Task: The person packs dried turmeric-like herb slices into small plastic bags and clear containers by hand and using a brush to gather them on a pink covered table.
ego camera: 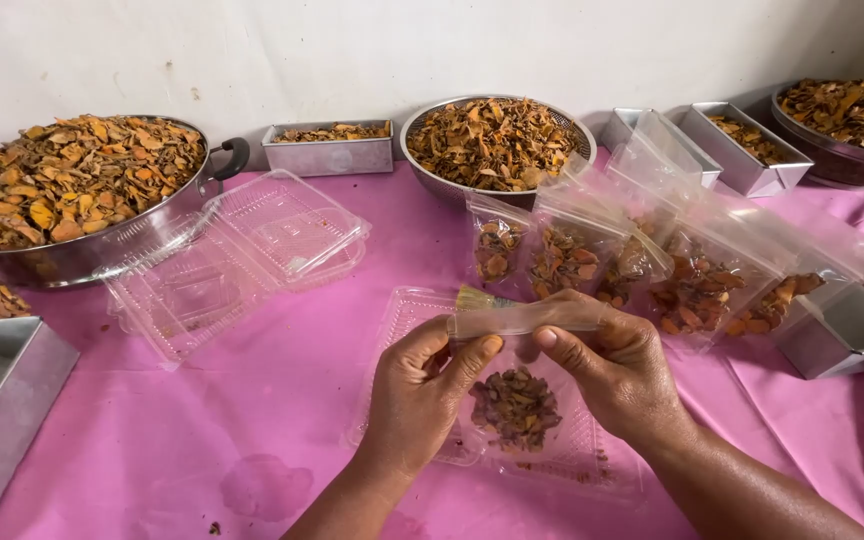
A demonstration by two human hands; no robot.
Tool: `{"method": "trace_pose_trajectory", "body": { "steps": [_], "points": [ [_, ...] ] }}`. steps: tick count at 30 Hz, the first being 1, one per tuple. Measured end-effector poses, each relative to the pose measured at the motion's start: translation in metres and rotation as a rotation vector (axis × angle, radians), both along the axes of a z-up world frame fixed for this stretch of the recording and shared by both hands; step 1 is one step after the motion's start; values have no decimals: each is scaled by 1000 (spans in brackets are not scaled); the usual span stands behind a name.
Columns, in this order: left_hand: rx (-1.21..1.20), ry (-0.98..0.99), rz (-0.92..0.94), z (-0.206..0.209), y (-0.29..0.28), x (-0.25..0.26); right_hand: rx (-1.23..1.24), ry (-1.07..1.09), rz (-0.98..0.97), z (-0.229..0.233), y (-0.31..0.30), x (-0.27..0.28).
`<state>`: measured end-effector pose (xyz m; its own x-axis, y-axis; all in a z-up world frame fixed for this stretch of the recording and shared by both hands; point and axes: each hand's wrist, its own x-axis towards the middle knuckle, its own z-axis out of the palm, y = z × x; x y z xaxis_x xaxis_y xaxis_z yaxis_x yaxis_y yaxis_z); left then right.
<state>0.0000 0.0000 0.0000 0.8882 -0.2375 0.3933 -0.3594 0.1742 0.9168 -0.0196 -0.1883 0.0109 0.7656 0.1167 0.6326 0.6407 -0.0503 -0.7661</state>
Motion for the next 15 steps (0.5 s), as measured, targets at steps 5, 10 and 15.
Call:
{"method": "trace_pose_trajectory", "body": {
  "steps": [5,10,15],
  "points": [
    [-9,-1,42,-1,-1,-1,0,19,-19,-7,-3,4],
    [-47,7,-13,-1,-3,-3,-16,25,-20,-8,-1,2],
    [-55,-127,-43,2,-2,-8,-27,-12,-105,-16,-7,2]
  ]
}}
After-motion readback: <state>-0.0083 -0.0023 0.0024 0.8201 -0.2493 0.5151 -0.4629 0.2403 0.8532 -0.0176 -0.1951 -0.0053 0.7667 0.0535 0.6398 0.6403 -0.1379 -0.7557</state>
